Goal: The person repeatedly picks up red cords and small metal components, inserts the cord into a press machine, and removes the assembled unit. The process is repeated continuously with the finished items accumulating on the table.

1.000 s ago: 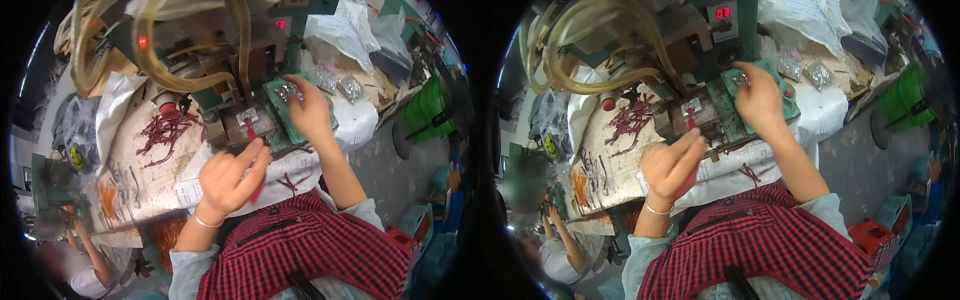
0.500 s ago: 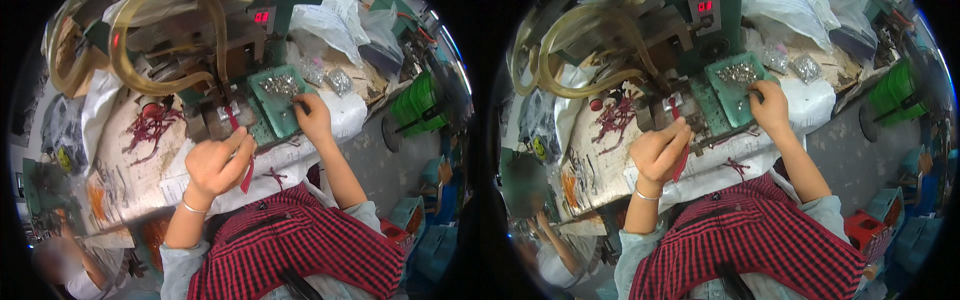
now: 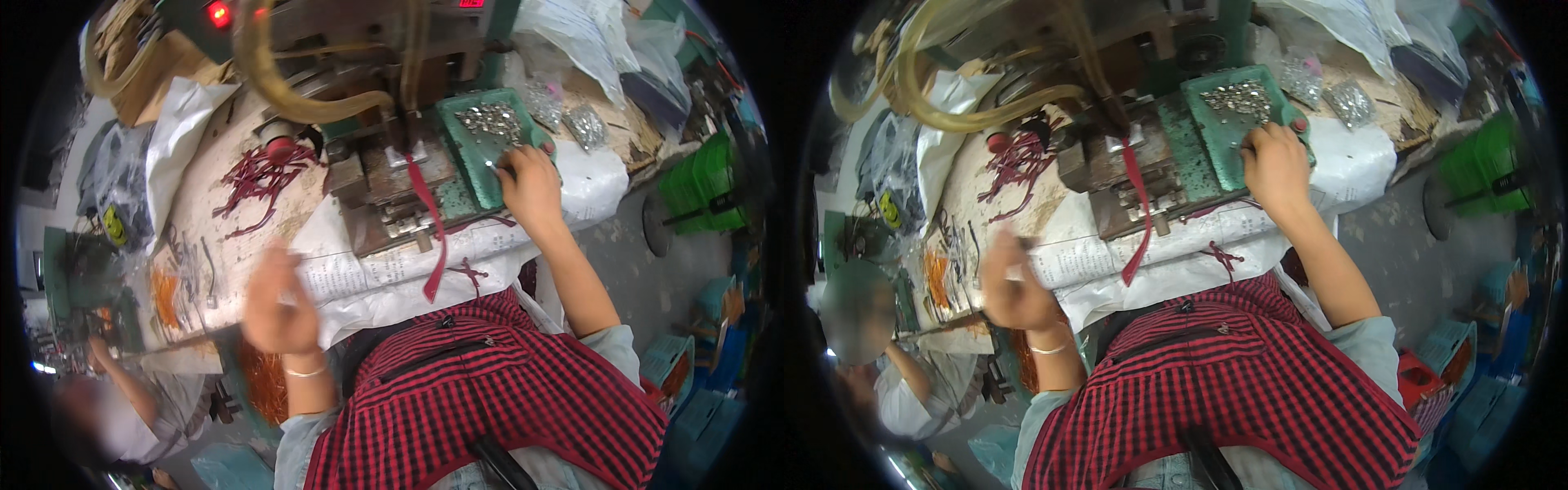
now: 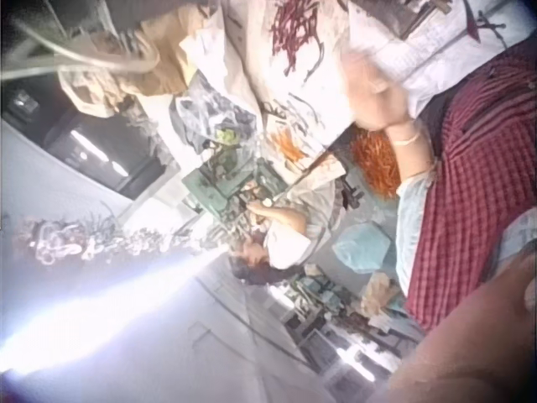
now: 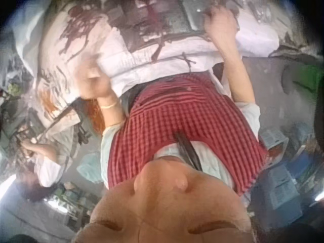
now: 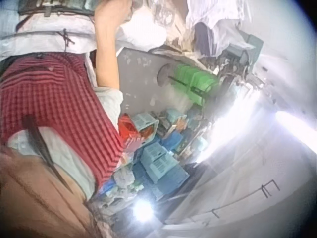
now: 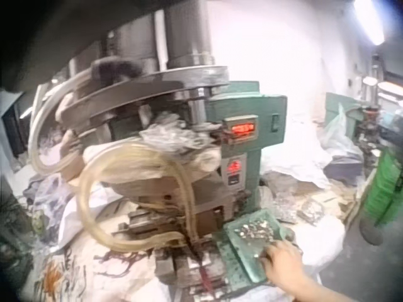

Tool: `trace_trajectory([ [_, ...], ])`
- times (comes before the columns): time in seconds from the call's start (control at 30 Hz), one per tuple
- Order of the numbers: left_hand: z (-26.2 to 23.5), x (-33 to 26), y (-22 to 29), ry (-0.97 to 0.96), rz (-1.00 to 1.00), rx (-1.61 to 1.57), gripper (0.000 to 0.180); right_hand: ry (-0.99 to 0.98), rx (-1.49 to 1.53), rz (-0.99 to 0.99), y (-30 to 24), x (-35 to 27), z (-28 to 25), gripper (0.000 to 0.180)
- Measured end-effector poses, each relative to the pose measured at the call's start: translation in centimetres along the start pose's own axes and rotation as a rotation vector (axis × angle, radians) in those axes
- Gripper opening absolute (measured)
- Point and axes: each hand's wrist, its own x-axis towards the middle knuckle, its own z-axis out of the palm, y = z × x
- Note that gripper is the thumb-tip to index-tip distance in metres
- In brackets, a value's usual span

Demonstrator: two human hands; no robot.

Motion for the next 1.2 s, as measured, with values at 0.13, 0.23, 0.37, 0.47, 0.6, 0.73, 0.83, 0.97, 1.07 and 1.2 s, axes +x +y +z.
trace_trajectory([
  [0.13, -5.8, 4.3, -4.6, 0.031, -0.203, 0.333, 0.018, 0.054, 0.155, 0.124, -0.5, -0.4, -0.2, 0.012],
  [0.23, -4.6, 4.0, -10.4, -0.444, -0.127, 0.635, 0.019, 0.097, 0.399, 0.168, -0.1, 0.1, 0.2, 0.013],
  [0.37, -2.2, -2.7, -18.3, -0.672, -0.248, 0.824, 0.02, 0.14, 0.497, 0.228, -0.1, -0.1, -0.3, 0.015],
  [0.47, -1.2, -4.5, -18.9, -0.529, -0.438, 0.651, 0.015, 0.159, 0.496, 0.329, 1.1, -2.0, -1.7, 0.016],
  [0.6, -1.1, -4.2, -17.7, -0.41, -0.473, 0.529, 0.013, 0.225, 0.617, 0.341, 1.4, -3.8, -3.4, 0.015],
  [0.73, 1.3, -1.2, -15.6, -0.188, -0.499, 0.105, 0.013, 0.199, 0.659, -0.033, -4.8, -0.9, -4.9, 0.013],
  [0.83, 4.3, -0.4, -14.0, -0.13, -0.601, -0.288, 0.01, 0.241, 0.755, -0.206, -9.3, 2.8, -3.9, 0.015],
  [0.97, 5.6, -1.1, -9.8, -0.013, -0.772, -0.41, 0.01, 0.241, 0.951, -0.042, -12.3, 3.1, -1.4, 0.026],
  [1.07, 5.5, -0.7, -6.8, 0.072, -0.719, -0.385, 0.012, 0.235, 1.137, 0.089, -12.9, 2.8, -0.9, 0.035],
  [1.2, 4.4, 4.4, -1.2, 0.155, -0.396, -0.505, 0.009, 0.117, 1.248, 0.117, -13.3, 2.7, -1.0, 0.045],
])
